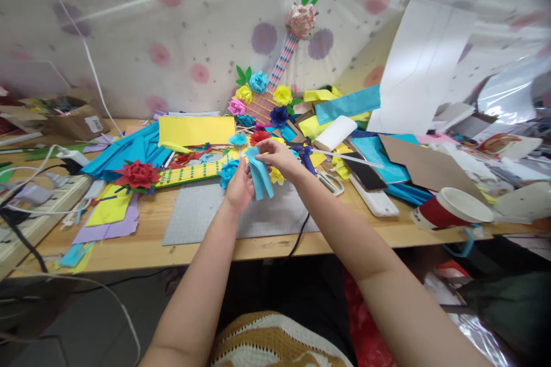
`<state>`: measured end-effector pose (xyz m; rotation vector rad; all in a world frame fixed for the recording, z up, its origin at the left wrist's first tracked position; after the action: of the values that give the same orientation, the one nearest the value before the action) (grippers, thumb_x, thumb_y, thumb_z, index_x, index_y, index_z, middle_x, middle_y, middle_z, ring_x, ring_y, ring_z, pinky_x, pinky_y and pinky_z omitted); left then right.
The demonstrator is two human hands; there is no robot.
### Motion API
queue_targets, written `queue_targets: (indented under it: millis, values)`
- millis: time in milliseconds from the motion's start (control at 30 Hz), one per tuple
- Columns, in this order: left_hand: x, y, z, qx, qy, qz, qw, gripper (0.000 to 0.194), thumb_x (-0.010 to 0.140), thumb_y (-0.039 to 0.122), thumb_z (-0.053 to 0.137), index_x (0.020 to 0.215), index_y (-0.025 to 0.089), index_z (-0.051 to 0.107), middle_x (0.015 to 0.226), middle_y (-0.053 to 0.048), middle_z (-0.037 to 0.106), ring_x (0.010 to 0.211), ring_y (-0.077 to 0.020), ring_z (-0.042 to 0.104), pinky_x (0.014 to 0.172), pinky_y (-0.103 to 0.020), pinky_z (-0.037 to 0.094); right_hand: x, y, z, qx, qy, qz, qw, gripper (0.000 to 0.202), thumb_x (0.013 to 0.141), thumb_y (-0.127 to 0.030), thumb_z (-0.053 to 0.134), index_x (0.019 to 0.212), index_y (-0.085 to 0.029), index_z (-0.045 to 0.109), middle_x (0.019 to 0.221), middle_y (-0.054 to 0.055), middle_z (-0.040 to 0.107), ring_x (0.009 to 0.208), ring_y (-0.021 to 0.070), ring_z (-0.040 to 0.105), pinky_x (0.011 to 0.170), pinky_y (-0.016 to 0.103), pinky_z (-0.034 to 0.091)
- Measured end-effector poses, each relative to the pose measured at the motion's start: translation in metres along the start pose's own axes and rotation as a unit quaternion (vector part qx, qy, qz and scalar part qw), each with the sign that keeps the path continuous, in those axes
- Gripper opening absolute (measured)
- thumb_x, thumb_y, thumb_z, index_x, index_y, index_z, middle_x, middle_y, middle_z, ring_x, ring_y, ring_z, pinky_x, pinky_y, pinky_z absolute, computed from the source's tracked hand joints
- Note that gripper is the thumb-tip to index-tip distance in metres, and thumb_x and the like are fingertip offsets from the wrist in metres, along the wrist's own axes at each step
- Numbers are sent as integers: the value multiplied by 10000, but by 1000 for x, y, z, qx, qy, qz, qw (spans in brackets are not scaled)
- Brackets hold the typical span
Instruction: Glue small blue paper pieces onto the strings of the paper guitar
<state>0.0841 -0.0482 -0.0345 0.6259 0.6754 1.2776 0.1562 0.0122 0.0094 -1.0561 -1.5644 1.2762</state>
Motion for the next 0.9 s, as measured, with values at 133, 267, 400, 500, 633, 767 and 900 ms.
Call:
queue_targets:
  millis: [133,267,400,500,633,767,900]
  values:
    - [1,1,-17,-31,47,-23,998,337,899,404,394,958,151,609,859,-70,690,930,-182,649,854,-315,508,11,-2,8,-83,55,-54,994,333,643,-152,603,960,-200,513,984,23,578,706,108,559,627,270,472]
    - [0,-5,-22,-25,59,-23,998,275,891,350,429,969,171,622,866,-51,700,925,-177,652,862,-322,507,8,-2,7,-106,102,-102,984,290,660,-160,587,933,-201,501,1039,48,575,921,159,571,749,307,486]
    - [0,-5,-23,9,73,-1,997,205,873,244,463,977,153,614,914,-58,701,936,-177,649,853,-321,513,4,-1,3,-99,127,-104,981,259,661,-185,586,902,-199,489,1006,56,578,960,172,562,786,321,483]
    - [2,-2,-26,46,96,27,994,167,829,187,526,971,160,608,931,-50,701,942,-179,647,850,-318,514,3,-4,1,-93,138,-111,980,263,653,-182,585,893,-197,478,1001,59,569,964,173,553,777,314,487]
    - [6,-3,-25,68,102,54,991,175,787,168,579,959,181,608,989,-33,694,979,-184,634,855,-304,510,2,-7,-2,-91,156,-118,977,242,660,-179,569,882,-197,473,1005,60,552,933,165,550,754,296,493]
    - [7,-3,-25,70,118,72,988,179,777,162,589,949,208,607,969,-2,694,968,-180,635,826,-291,518,1,-8,-4,-97,174,-121,972,230,669,-185,562,883,-202,479,1006,53,544,879,152,552,766,294,491]
    - [7,-2,-20,62,127,65,988,168,804,142,541,942,209,609,891,5,697,939,-167,639,797,-273,520,-2,-13,-7,-100,198,-129,967,234,658,-155,551,879,-189,482,1008,72,537,925,166,540,776,292,484]
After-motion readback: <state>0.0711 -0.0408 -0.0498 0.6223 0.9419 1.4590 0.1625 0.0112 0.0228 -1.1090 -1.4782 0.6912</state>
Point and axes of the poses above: each hand's wrist, its own x-axis towards the middle knuckle, its own z-axis out of the palm, y = z × x, the point moved 10 cm from there along x, towards the middle knuckle
